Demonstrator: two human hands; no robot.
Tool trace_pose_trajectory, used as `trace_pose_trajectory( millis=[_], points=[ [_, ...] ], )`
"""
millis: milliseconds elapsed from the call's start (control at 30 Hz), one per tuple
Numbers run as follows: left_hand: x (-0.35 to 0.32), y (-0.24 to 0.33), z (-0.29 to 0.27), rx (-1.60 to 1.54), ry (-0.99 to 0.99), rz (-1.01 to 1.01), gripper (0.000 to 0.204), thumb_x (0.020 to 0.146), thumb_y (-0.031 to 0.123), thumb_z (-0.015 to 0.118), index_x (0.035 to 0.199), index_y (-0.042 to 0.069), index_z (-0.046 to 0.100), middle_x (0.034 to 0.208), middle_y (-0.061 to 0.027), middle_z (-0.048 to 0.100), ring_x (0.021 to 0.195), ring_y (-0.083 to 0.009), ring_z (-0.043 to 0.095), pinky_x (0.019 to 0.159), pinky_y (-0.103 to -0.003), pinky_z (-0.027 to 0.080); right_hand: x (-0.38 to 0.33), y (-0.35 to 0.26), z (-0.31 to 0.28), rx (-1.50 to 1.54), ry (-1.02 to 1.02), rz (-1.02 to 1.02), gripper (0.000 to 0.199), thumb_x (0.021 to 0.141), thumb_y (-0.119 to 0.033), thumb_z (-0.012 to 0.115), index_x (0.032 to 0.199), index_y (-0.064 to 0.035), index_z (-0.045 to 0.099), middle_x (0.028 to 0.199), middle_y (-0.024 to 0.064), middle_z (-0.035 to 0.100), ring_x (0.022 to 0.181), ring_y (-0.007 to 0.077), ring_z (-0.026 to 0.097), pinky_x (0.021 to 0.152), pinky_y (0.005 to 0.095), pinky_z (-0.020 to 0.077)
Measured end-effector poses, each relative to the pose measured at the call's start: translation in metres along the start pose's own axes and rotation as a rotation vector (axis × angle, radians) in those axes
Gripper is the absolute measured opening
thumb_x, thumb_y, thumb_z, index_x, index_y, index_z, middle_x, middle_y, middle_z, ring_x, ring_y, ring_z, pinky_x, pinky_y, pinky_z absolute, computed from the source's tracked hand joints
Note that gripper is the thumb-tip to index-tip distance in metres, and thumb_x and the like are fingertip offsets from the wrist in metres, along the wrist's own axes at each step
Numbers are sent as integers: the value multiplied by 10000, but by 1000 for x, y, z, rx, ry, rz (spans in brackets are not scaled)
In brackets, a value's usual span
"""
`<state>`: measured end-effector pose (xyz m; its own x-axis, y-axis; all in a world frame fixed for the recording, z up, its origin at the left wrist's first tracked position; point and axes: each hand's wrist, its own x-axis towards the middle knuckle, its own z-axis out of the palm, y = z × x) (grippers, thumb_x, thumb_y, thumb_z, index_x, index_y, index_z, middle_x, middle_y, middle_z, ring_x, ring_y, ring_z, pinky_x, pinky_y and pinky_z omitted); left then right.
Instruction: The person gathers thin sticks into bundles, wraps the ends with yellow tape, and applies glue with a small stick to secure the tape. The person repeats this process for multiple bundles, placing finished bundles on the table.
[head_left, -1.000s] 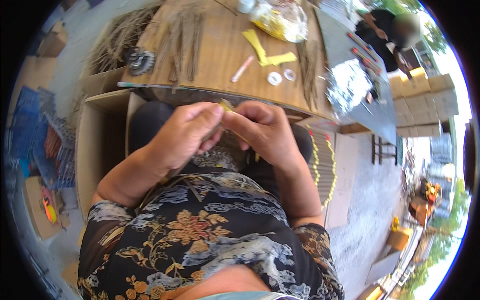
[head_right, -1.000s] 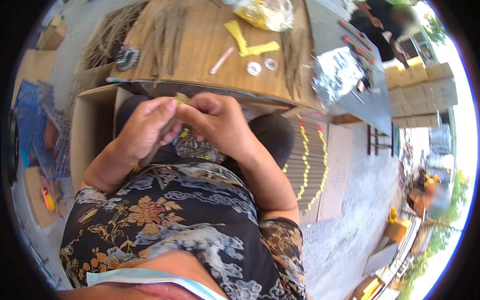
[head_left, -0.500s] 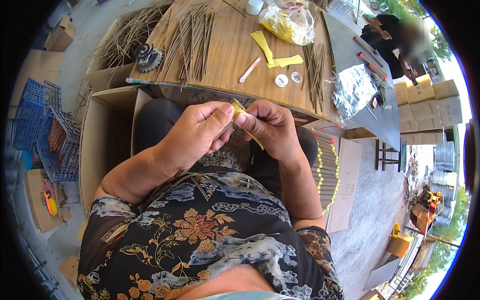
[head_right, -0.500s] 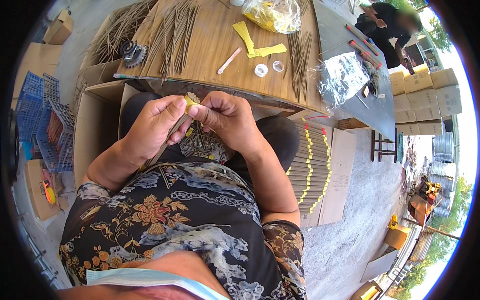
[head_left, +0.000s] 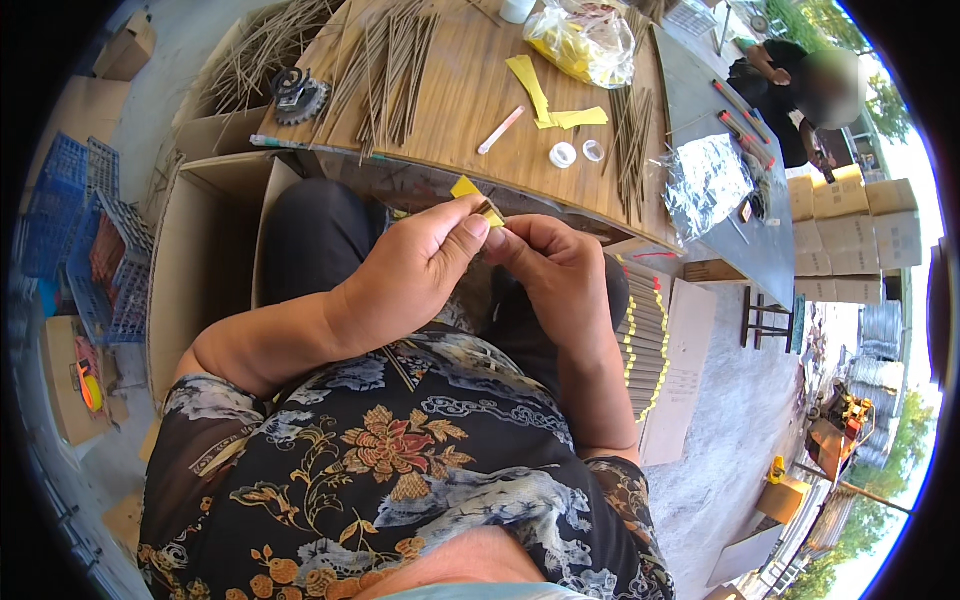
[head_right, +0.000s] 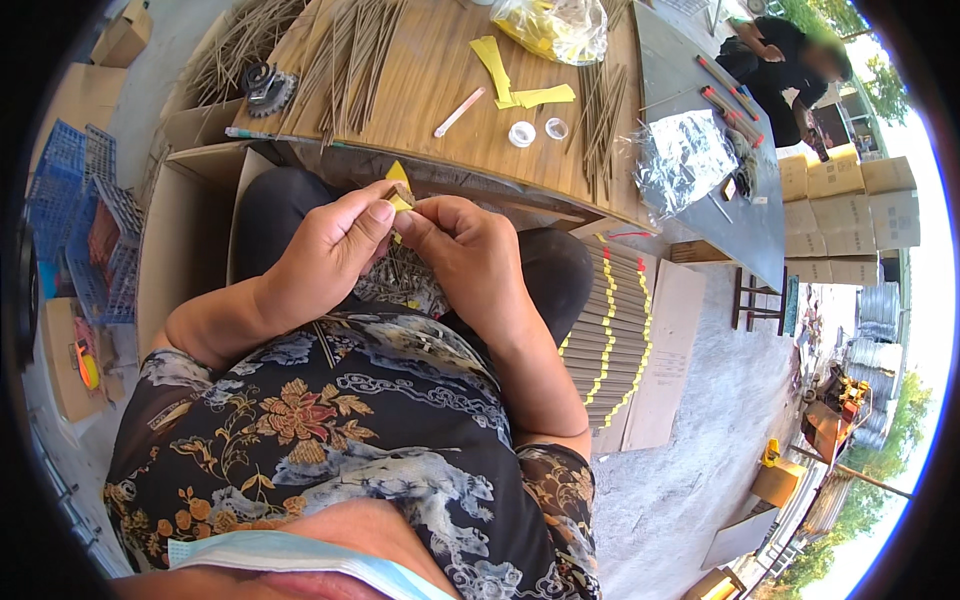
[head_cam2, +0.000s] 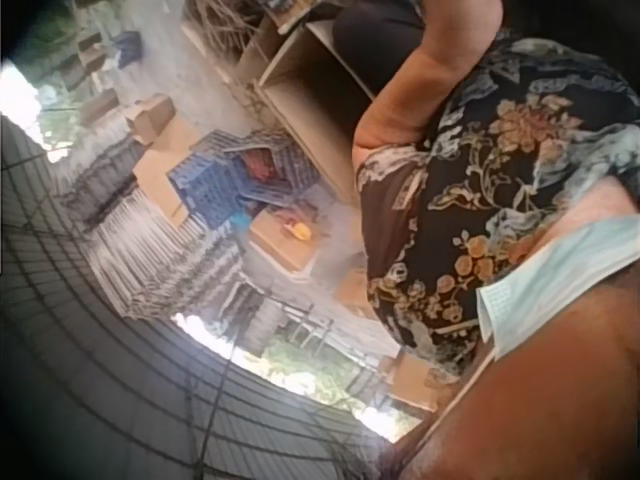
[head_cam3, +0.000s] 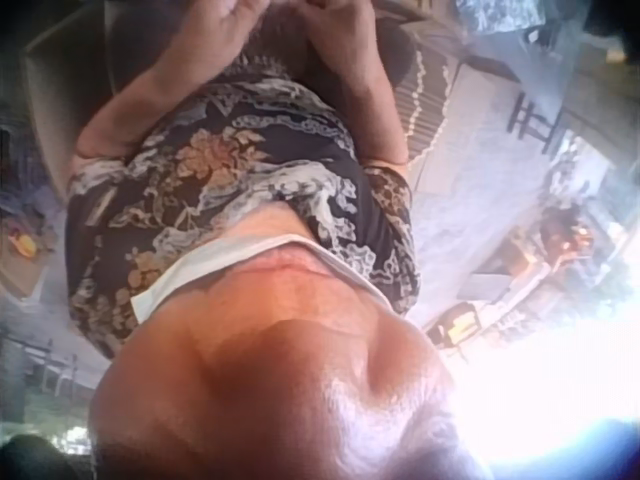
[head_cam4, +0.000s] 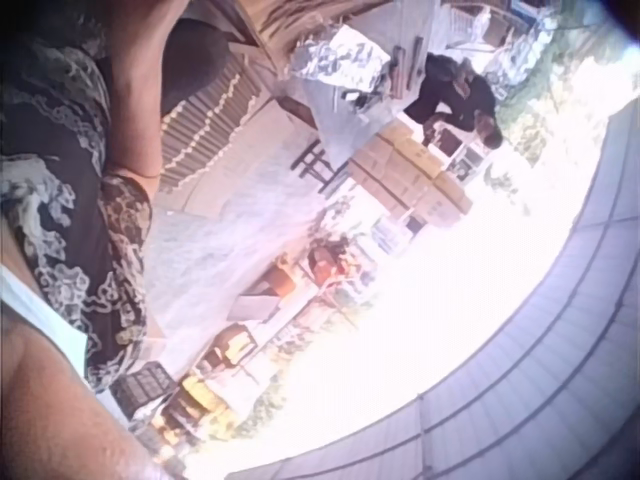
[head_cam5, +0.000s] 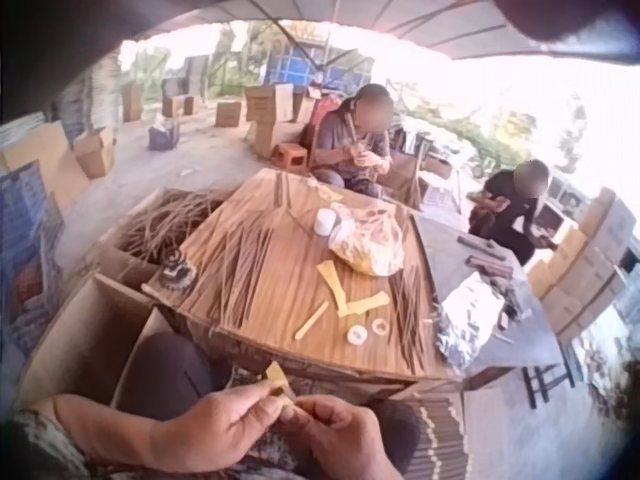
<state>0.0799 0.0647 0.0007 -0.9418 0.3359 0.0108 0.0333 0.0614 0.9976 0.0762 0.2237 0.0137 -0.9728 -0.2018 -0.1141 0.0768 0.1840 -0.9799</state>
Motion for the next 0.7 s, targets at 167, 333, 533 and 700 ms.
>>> trace_pose_trajectory(
  millis=[167,333,533,700],
  points=[
    [-3,-6,5,70,-13,102,389,939,185,377,1269,-20,356,764,9,484,658,-37,422,577,-170,381,-7,11,2,38,-3,-45,188,837,-155,589,858,31,591,690,-27,540,660,25,425,575,185,385],
    [-5,1,1,-16,-147,41,402,949,215,339,1296,11,336,701,14,449,590,-33,393,525,-162,355,-9,16,2,310,-144,-156,191,864,-107,533,969,53,532,824,53,588,730,92,531,658,233,450],
    [-3,-1,-3,-281,-333,-85,480,939,249,369,1351,55,216,684,7,436,570,-33,385,502,-156,349,-3,32,0,621,-364,-259,190,864,-61,511,1009,59,485,887,102,573,766,172,587,714,288,485],
    [-1,-1,-2,-485,-369,-106,683,919,263,420,1375,90,-58,763,-36,447,572,-56,410,469,-171,369,-4,41,-2,646,-347,-280,206,833,-49,556,1004,45,489,900,73,535,776,154,578,725,280,483]
  ],
)
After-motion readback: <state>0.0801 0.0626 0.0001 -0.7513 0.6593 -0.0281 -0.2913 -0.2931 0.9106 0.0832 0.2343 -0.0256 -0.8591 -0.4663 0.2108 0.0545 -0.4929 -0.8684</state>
